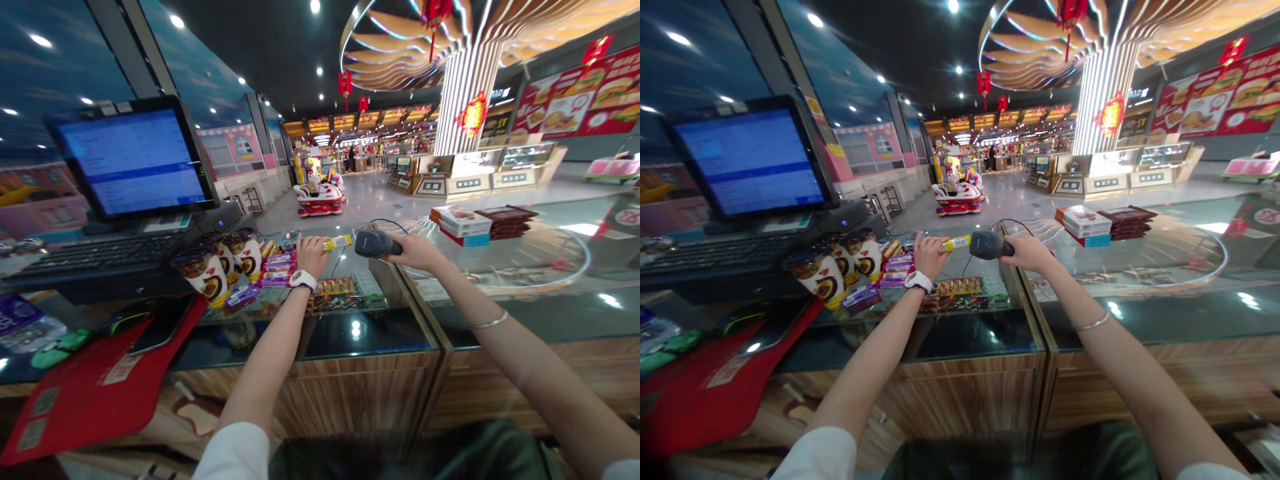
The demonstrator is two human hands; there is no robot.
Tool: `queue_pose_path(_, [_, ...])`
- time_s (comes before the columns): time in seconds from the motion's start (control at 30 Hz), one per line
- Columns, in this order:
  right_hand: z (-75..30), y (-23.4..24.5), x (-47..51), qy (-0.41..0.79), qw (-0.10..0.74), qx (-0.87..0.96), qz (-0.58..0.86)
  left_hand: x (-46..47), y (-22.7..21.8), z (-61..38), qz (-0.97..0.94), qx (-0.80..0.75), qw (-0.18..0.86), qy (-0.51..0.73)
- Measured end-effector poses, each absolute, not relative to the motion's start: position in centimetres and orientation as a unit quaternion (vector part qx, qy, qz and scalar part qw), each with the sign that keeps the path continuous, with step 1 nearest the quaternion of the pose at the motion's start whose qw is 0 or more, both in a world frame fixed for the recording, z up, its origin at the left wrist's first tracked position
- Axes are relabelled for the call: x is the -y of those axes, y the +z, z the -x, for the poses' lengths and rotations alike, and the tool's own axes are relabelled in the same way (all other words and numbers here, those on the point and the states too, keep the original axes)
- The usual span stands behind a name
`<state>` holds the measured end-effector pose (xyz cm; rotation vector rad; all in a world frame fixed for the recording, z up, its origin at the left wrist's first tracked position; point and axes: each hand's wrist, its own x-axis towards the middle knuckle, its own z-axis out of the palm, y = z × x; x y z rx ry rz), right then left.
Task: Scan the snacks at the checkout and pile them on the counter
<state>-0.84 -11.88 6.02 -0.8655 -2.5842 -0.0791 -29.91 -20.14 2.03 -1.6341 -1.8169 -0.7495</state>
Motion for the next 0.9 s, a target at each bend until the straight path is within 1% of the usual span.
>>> queue_pose_path(0.33, [0.9,5.1,11.0,-0.012,0.214,0.925,0.315,20.4,2.3,29.6,0.618,0.672,0.287,-0.290])
queue_pose_path(0.43, [1.0,4.5,10.4,0.029,0.212,0.930,0.299,20.5,2.4,29.4,0.618,0.672,0.286,-0.291])
queue_pose_path(0.53, [1.2,3.4,9.4,0.089,0.227,0.939,0.244,20.6,2.5,29.2,0.619,0.672,0.285,-0.290])
queue_pose_path(0.6, [1.4,2.6,8.6,0.108,0.238,0.942,0.209,20.7,2.6,29.1,0.621,0.670,0.285,-0.289])
queue_pose_path(0.73, [1.7,1.2,7.1,0.074,0.235,0.952,0.180,20.7,2.7,29.0,0.622,0.668,0.289,-0.290])
queue_pose_path(0.9, [1.9,0.4,6.4,0.041,0.196,0.965,0.169,20.8,2.7,28.9,0.622,0.663,0.296,-0.292])
